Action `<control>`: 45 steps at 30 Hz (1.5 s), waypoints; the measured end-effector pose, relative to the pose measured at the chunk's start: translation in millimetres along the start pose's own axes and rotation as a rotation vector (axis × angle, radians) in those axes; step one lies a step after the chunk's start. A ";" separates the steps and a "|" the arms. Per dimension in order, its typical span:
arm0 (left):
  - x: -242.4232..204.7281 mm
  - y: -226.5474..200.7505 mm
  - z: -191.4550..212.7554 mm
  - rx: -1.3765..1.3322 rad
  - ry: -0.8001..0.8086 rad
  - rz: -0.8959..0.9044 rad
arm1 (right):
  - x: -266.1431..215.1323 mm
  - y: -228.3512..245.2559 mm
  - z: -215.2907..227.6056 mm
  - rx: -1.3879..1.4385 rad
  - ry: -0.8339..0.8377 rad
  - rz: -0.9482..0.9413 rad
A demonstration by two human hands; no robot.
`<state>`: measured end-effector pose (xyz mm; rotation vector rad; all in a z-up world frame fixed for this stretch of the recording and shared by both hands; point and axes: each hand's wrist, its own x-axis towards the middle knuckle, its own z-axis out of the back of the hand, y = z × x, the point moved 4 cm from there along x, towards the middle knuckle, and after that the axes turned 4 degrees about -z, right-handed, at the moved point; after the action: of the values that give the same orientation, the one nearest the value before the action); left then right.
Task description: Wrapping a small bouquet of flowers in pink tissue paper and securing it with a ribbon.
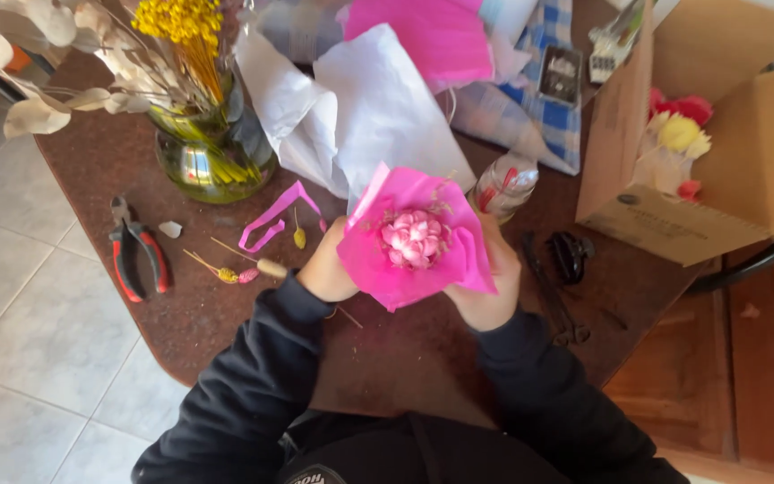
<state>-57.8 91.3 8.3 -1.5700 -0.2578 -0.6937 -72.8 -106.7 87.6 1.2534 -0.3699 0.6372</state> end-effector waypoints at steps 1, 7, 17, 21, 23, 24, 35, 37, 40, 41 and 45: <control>1.7 -4.9 2.1 -0.002 0.002 0.008 | -1.6 -10.3 5.4 0.002 -0.001 -0.008; 12.8 -38.9 1.1 0.040 0.130 0.047 | 4.3 1.0 11.3 -0.199 0.105 0.185; 15.0 -50.1 -4.8 -0.035 0.280 0.057 | 3.8 -10.6 9.3 -0.175 0.148 0.183; 15.2 -53.9 -4.6 -0.104 0.323 0.054 | 2.9 -12.5 9.3 -0.170 0.147 0.158; 11.0 -46.9 -2.0 -0.157 0.345 0.096 | 1.1 -15.0 8.3 -0.164 0.144 0.151; 9.1 -43.0 -1.2 -0.210 0.367 0.136 | 0.6 -16.4 8.0 -0.159 0.141 0.146; -18.7 26.3 0.3 -0.109 0.345 0.063 | -5.0 -21.2 9.1 -0.103 0.085 0.005; -15.6 28.4 -2.2 -0.156 0.333 0.074 | -6.6 -23.7 9.7 -0.109 0.068 -0.011; -12.6 32.1 -7.2 -0.230 0.313 0.092 | -6.2 -19.2 10.1 -0.164 0.046 -0.029; -11.6 33.0 -8.0 -0.252 0.304 0.098 | -4.4 -15.7 9.5 -0.174 0.062 -0.023; -9.5 36.8 -12.4 -0.344 0.269 0.125 | -1.3 -15.4 12.7 -0.145 0.140 0.004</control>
<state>-48.4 76.6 -27.7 -1.7755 0.1674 -0.8740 -63.1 -121.8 78.8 1.0637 -0.2966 0.6857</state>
